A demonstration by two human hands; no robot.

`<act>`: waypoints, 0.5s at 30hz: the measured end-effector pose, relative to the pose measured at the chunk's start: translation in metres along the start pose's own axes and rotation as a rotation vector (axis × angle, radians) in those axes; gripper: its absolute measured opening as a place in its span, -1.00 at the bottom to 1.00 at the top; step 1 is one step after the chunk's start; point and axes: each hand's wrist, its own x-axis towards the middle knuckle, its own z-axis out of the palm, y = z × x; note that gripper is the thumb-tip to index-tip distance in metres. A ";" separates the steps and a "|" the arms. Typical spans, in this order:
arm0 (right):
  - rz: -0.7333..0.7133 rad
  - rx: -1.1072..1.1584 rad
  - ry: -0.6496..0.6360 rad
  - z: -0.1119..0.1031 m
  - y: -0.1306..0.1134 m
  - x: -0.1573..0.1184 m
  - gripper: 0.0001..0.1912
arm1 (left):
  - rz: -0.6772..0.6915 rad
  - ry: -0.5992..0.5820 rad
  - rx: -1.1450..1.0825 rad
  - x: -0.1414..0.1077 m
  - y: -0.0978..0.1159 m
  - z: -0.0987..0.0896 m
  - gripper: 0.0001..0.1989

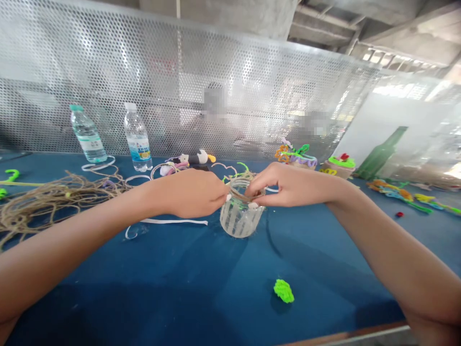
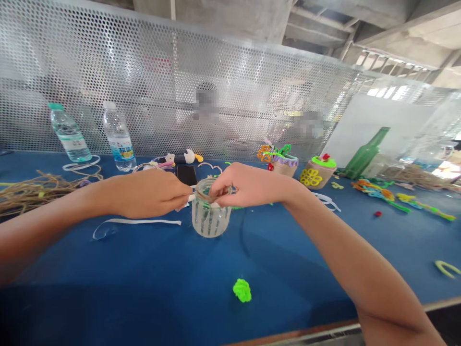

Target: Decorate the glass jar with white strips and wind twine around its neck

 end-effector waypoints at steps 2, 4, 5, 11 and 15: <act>0.036 -0.005 0.036 0.004 -0.001 0.003 -0.80 | -0.017 -0.002 -0.006 0.002 0.000 0.001 -0.67; 0.071 -0.003 0.092 0.010 -0.002 0.008 -0.76 | -0.038 -0.004 -0.015 0.004 -0.001 0.001 -0.67; 0.082 0.000 0.120 0.013 -0.002 0.010 -0.75 | -0.049 -0.003 -0.020 0.004 -0.002 0.001 -0.68; 0.050 0.001 0.135 0.020 -0.002 0.012 -0.64 | -0.015 0.012 -0.076 0.004 -0.007 0.001 -0.67; -0.011 0.048 0.012 0.010 -0.004 0.005 -0.72 | -0.009 -0.023 -0.116 0.002 -0.005 -0.002 -0.70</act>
